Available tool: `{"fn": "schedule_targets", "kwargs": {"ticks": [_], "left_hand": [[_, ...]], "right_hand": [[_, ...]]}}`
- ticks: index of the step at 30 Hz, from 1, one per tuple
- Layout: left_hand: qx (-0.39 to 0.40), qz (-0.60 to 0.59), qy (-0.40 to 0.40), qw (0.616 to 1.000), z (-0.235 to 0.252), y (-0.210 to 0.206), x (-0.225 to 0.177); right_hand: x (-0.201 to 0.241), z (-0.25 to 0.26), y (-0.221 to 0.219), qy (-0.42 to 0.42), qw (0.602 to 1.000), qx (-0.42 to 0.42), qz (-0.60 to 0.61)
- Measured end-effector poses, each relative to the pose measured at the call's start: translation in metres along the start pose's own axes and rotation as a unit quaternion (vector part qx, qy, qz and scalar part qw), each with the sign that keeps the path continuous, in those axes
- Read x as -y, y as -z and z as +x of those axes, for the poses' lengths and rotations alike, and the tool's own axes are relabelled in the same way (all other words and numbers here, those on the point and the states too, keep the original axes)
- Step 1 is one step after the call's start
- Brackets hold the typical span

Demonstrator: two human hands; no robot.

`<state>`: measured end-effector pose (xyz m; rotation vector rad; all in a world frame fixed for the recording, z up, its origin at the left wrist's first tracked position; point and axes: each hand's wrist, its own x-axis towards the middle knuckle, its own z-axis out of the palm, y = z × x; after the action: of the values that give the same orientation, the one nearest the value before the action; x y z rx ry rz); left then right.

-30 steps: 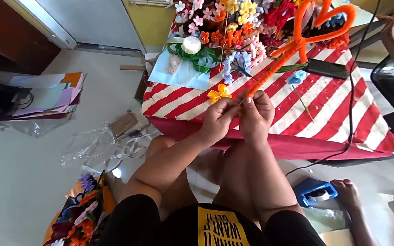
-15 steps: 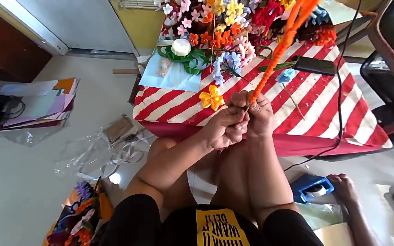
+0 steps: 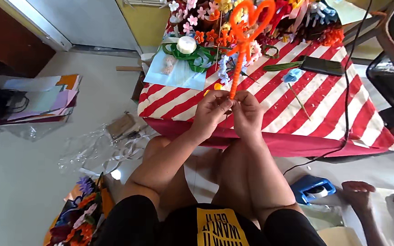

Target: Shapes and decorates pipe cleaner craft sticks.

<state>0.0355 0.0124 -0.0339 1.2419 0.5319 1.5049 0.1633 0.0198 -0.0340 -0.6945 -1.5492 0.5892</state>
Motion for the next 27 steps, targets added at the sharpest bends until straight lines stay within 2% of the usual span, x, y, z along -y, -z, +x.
{"fn": "schedule_targets", "kwargs": {"ticks": [5, 8, 12, 17, 23, 25, 27], "left_hand": [[-0.023, 0.020, 0.047, 0.998, 0.000, 0.010, -0.013], [-0.032, 0.015, 0.064, 0.997, 0.001, 0.013, -0.015], [-0.040, 0.021, 0.079, 0.996, 0.002, 0.016, -0.017], [-0.019, 0.018, 0.065, 0.998, 0.006, 0.019, -0.018], [0.012, -0.042, 0.127, 0.991, 0.008, 0.022, -0.022], [0.033, -0.063, 0.128, 0.989, 0.009, 0.024, -0.019], [0.036, -0.049, 0.104, 0.993, 0.008, 0.021, -0.017]], "right_hand": [[0.001, -0.003, -0.009, 0.028, 0.994, 0.015, -0.101], [0.002, -0.004, -0.012, 0.021, 0.994, 0.013, -0.110], [0.004, -0.005, -0.013, -0.055, 0.998, 0.028, -0.012], [0.009, -0.004, -0.009, -0.154, 0.981, 0.049, 0.107], [0.013, -0.002, -0.009, -0.280, 0.911, 0.053, 0.300], [0.013, -0.004, -0.011, -0.262, 0.911, 0.050, 0.314], [0.011, -0.007, -0.015, -0.197, 0.941, 0.028, 0.273]]}}
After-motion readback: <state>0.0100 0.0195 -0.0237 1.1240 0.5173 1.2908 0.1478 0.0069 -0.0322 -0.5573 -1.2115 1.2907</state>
